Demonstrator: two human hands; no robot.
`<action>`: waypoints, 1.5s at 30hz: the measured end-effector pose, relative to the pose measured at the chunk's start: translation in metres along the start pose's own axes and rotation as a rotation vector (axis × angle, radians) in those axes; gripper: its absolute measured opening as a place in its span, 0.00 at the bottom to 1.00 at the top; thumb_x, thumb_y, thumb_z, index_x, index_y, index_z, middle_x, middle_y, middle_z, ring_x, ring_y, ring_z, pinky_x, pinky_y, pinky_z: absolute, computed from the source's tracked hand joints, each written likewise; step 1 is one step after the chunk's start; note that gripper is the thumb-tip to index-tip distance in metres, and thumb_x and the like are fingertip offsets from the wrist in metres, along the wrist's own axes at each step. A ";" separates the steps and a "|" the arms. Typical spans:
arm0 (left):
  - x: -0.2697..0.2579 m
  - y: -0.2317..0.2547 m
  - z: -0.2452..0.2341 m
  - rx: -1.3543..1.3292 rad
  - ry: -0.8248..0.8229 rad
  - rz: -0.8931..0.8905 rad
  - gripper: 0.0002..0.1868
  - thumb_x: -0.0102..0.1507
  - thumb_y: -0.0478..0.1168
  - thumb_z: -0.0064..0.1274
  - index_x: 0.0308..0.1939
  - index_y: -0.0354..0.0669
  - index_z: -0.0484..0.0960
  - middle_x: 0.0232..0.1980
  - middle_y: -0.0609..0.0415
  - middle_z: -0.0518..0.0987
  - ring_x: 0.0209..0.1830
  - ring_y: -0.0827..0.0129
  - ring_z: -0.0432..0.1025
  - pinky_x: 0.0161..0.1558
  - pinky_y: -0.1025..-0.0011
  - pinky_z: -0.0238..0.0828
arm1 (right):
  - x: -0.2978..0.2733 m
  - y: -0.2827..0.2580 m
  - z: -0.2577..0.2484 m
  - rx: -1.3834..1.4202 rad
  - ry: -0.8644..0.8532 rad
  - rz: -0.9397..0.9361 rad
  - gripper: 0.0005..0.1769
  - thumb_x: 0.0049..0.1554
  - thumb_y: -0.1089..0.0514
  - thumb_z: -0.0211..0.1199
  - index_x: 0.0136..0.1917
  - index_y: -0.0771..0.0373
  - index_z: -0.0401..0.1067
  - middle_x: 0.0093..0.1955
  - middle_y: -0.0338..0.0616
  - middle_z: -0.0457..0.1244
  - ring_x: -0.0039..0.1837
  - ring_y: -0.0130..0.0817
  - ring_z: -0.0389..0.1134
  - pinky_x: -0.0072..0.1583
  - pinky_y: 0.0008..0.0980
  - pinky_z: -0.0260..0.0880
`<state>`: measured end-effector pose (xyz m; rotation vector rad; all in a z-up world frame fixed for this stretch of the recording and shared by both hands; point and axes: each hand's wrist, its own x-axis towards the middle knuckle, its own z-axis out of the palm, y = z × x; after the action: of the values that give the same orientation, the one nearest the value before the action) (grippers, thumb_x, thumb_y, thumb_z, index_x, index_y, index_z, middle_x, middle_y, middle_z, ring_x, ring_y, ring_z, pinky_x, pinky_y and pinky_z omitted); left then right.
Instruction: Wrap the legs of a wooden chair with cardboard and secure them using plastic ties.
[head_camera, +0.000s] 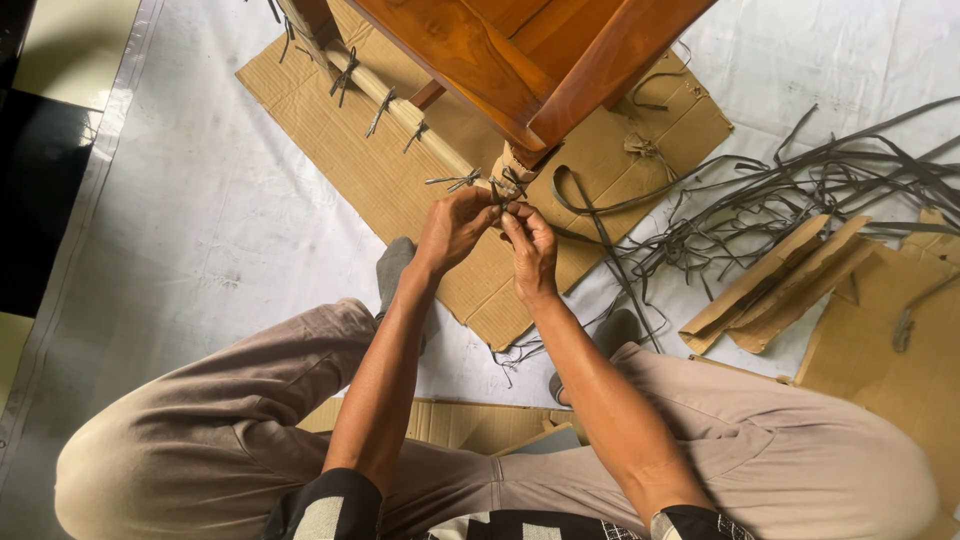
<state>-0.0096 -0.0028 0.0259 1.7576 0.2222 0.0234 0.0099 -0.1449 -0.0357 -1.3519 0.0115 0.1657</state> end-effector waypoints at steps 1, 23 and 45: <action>0.000 -0.002 0.000 -0.001 0.000 0.000 0.09 0.64 0.42 0.58 0.47 0.48 0.86 0.38 0.53 0.87 0.46 0.63 0.82 0.53 0.64 0.75 | 0.000 0.001 -0.001 -0.001 0.000 0.000 0.08 0.62 0.58 0.65 0.54 0.59 0.76 0.47 0.37 0.70 0.50 0.23 0.71 0.51 0.22 0.67; 0.007 -0.012 0.017 0.366 0.249 0.389 0.03 0.65 0.36 0.56 0.42 0.46 0.82 0.33 0.50 0.79 0.39 0.53 0.78 0.43 0.59 0.77 | -0.005 -0.023 0.006 -0.080 0.069 -0.006 0.07 0.57 0.58 0.70 0.49 0.60 0.79 0.37 0.38 0.68 0.41 0.22 0.63 0.47 0.21 0.64; 0.001 -0.003 0.036 0.387 0.469 0.553 0.04 0.64 0.32 0.56 0.38 0.44 0.77 0.31 0.52 0.73 0.34 0.55 0.74 0.37 0.64 0.73 | 0.008 0.020 -0.012 -0.164 0.097 0.202 0.06 0.54 0.57 0.71 0.41 0.59 0.77 0.28 0.38 0.64 0.33 0.20 0.58 0.38 0.18 0.53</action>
<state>-0.0039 -0.0368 0.0161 2.1321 0.0722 0.8473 0.0165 -0.1512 -0.0582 -1.5214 0.2202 0.2758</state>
